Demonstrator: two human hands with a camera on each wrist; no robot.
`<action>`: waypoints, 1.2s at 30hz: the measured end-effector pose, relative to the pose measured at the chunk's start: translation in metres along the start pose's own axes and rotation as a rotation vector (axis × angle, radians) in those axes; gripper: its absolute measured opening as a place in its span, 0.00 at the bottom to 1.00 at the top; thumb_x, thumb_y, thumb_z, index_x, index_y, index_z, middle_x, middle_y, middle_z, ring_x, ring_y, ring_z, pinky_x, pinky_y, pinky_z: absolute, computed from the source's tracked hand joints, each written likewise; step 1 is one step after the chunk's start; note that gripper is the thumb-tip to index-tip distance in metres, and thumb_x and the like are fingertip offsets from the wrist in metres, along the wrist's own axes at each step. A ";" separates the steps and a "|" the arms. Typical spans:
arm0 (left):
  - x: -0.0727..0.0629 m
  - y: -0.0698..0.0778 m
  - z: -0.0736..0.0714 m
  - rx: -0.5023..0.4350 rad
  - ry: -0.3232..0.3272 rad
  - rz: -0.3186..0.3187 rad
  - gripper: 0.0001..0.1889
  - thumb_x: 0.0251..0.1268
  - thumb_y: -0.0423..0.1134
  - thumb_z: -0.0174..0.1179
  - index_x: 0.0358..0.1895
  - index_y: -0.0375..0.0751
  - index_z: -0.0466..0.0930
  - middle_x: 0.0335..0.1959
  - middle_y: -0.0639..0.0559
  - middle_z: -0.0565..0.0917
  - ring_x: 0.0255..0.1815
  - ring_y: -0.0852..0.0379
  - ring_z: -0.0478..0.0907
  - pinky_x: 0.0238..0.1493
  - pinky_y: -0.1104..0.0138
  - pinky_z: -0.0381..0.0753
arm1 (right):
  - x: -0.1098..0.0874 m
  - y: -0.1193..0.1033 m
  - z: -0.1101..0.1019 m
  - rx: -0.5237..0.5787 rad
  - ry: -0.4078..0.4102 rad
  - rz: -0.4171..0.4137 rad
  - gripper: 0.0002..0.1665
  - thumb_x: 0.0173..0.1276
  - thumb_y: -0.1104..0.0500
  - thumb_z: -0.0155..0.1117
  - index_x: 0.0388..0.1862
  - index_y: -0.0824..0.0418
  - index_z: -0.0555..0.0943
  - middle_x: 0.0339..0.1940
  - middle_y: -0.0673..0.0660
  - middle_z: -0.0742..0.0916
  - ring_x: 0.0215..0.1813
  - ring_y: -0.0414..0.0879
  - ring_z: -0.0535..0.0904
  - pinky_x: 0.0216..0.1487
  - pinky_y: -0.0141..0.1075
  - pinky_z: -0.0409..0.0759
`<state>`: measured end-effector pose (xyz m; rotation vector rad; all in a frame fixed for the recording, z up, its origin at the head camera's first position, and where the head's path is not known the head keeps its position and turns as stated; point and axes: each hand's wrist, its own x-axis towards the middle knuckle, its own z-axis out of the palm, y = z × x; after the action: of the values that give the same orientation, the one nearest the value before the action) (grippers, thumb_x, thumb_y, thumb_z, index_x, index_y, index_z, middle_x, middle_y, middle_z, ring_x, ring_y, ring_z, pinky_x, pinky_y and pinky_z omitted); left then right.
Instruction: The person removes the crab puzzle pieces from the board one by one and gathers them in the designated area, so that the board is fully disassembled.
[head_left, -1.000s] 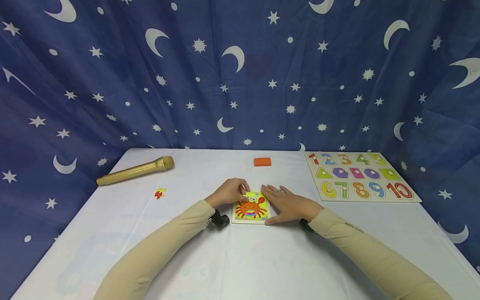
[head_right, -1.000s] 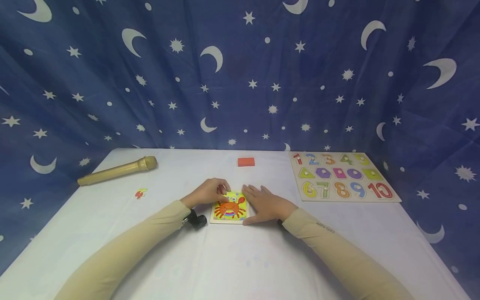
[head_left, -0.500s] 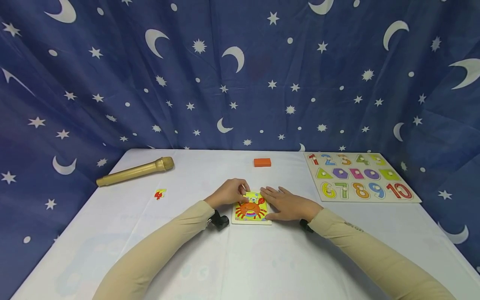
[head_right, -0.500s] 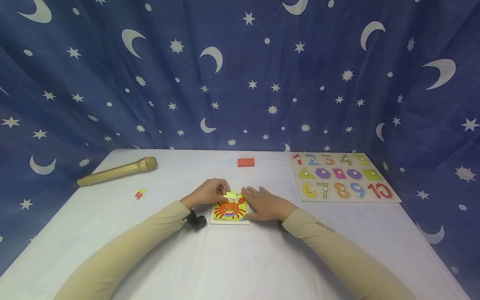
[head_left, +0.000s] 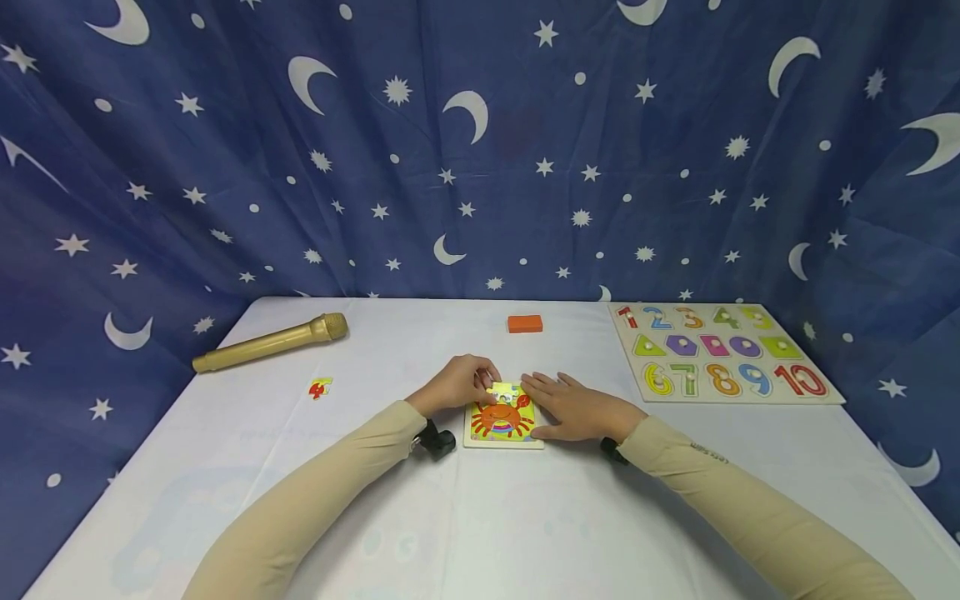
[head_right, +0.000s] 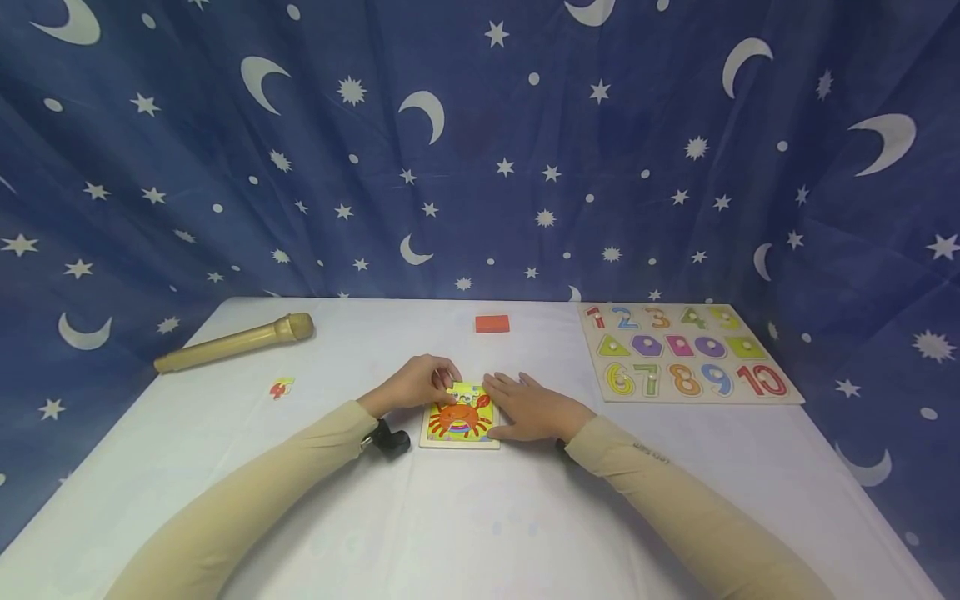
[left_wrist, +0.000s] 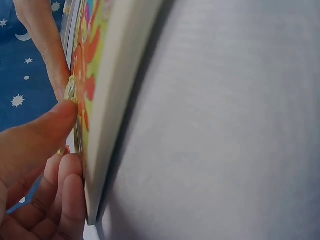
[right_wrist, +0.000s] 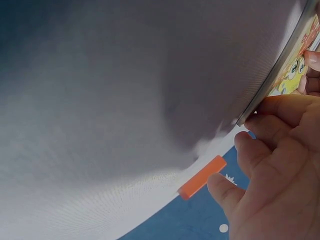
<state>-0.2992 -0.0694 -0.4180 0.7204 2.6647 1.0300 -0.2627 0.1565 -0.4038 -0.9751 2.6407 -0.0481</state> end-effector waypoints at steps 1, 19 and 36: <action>0.000 0.000 0.000 0.000 0.002 0.005 0.13 0.48 0.34 0.71 0.39 0.37 0.81 0.25 0.52 0.77 0.24 0.63 0.70 0.28 0.77 0.71 | 0.000 0.000 0.000 -0.001 0.001 -0.001 0.49 0.64 0.36 0.55 0.75 0.59 0.52 0.77 0.55 0.56 0.78 0.51 0.47 0.75 0.53 0.47; -0.055 -0.036 -0.065 -0.023 0.127 0.074 0.16 0.48 0.35 0.71 0.43 0.38 0.84 0.30 0.49 0.83 0.31 0.62 0.75 0.37 0.72 0.78 | 0.000 -0.003 0.001 -0.008 0.002 -0.012 0.50 0.64 0.36 0.56 0.75 0.59 0.52 0.77 0.55 0.56 0.78 0.51 0.48 0.75 0.53 0.47; -0.122 -0.115 -0.120 0.086 0.202 -0.050 0.14 0.50 0.31 0.69 0.42 0.31 0.83 0.28 0.47 0.82 0.29 0.66 0.74 0.35 0.73 0.76 | -0.003 -0.001 -0.001 -0.012 0.015 -0.024 0.50 0.65 0.36 0.55 0.75 0.61 0.51 0.77 0.56 0.56 0.78 0.52 0.49 0.75 0.52 0.47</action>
<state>-0.2782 -0.2740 -0.4063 0.5898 2.8990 1.0312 -0.2601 0.1574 -0.4024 -1.0144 2.6458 -0.0461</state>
